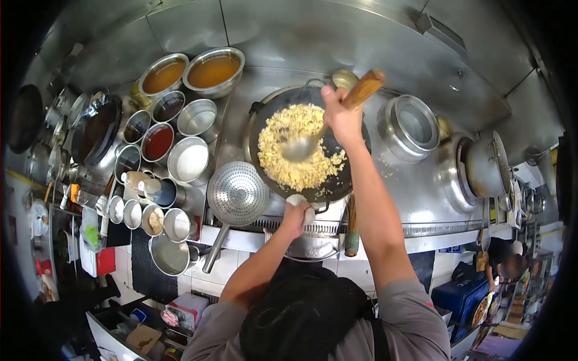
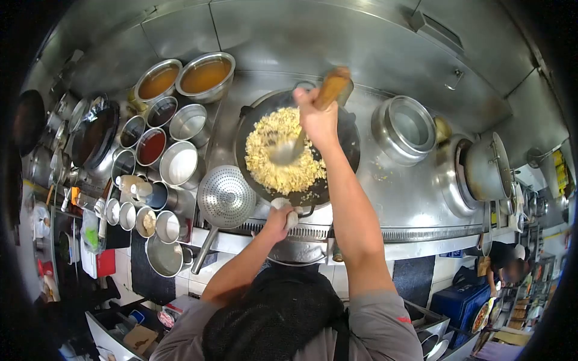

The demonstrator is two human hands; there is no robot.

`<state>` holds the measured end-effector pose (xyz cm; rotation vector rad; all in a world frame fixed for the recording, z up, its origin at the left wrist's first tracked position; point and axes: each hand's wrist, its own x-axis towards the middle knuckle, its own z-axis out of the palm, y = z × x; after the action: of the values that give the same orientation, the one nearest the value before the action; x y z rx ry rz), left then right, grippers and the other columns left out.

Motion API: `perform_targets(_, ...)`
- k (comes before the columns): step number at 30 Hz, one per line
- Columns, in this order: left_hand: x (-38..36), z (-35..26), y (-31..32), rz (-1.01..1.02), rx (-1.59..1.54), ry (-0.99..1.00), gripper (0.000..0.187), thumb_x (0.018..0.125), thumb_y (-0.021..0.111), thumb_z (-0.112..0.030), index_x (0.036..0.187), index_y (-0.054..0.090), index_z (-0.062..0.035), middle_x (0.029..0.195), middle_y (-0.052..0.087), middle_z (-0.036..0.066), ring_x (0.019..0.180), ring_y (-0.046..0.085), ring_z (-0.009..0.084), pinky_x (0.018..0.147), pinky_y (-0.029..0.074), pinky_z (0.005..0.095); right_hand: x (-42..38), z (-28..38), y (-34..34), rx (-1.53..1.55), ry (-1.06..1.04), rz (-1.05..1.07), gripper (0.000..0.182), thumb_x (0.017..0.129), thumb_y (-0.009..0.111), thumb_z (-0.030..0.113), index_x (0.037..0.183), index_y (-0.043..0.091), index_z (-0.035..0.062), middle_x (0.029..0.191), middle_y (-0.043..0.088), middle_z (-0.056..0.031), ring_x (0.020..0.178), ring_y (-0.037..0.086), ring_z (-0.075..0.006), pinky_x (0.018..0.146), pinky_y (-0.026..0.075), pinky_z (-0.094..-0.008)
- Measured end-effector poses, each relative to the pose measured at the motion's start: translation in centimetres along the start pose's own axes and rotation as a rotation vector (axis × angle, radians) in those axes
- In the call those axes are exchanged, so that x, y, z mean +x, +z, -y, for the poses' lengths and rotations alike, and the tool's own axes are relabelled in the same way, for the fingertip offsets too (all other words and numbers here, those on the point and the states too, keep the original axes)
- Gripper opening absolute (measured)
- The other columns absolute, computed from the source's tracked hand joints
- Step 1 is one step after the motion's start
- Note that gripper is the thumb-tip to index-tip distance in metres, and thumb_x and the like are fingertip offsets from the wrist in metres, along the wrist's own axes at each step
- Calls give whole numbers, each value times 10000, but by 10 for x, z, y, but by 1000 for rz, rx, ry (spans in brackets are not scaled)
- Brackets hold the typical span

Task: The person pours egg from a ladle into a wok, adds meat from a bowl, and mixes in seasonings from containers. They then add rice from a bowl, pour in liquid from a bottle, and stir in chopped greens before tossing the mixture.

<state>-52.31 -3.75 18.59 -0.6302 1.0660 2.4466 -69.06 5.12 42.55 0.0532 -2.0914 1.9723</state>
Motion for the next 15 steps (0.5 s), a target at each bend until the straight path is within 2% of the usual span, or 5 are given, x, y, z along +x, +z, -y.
perform_targets(4, -68, -31, 39, -163, -177, -47, 42, 875, 574, -106, 898, 582, -71, 814, 615, 60, 703, 623, 196, 596, 500, 342, -34, 19, -39, -21, -47, 79, 377, 889, 698, 229, 635, 449, 105, 519, 392, 37, 434, 362, -83, 425, 286, -290)
perform_targets(7, -70, 2, 5, 43, -110, 33, 132, 895, 561, -109, 1012, 559, -49, 886, 626, 61, 734, 630, 212, 639, 513, 337, -70, 68, -61, 166, -8, 105, 357, 932, 656, 163, 657, 429, 135, 514, 352, 77, 397, 254, -50, 394, 221, -266)
perform_targets(10, -181, -21, 65, -163, -81, 5, 210, 921, 521, -119, 1116, 536, -44, 898, 640, 86, 722, 640, 210, 548, 516, 323, -130, 121, -104, 210, -53, 102, 371, 959, 612, 136, 652, 403, 144, 520, 346, 74, 396, 260, -44, 389, 223, -249)
perform_targets(13, -164, -30, 82, -171, -105, -68, 217, 926, 577, -188, 1066, 565, -23, 896, 639, 128, 713, 639, 223, 539, 519, 346, -163, 92, -97, 338, -85, 13, 383, 886, 717, 148, 610, 457, 92, 507, 406, 58, 427, 364, -42, 393, 276, -253)
perform_targets(15, -124, 24, 59, -124, 77, 95, 186, 907, 609, -172, 996, 580, -11, 905, 628, 118, 762, 631, 217, 567, 518, 355, -149, 13, -89, 57, -150, -16, 376, 894, 703, 154, 617, 465, 66, 558, 514, 19, 526, 496, -72, 476, 364, -241)
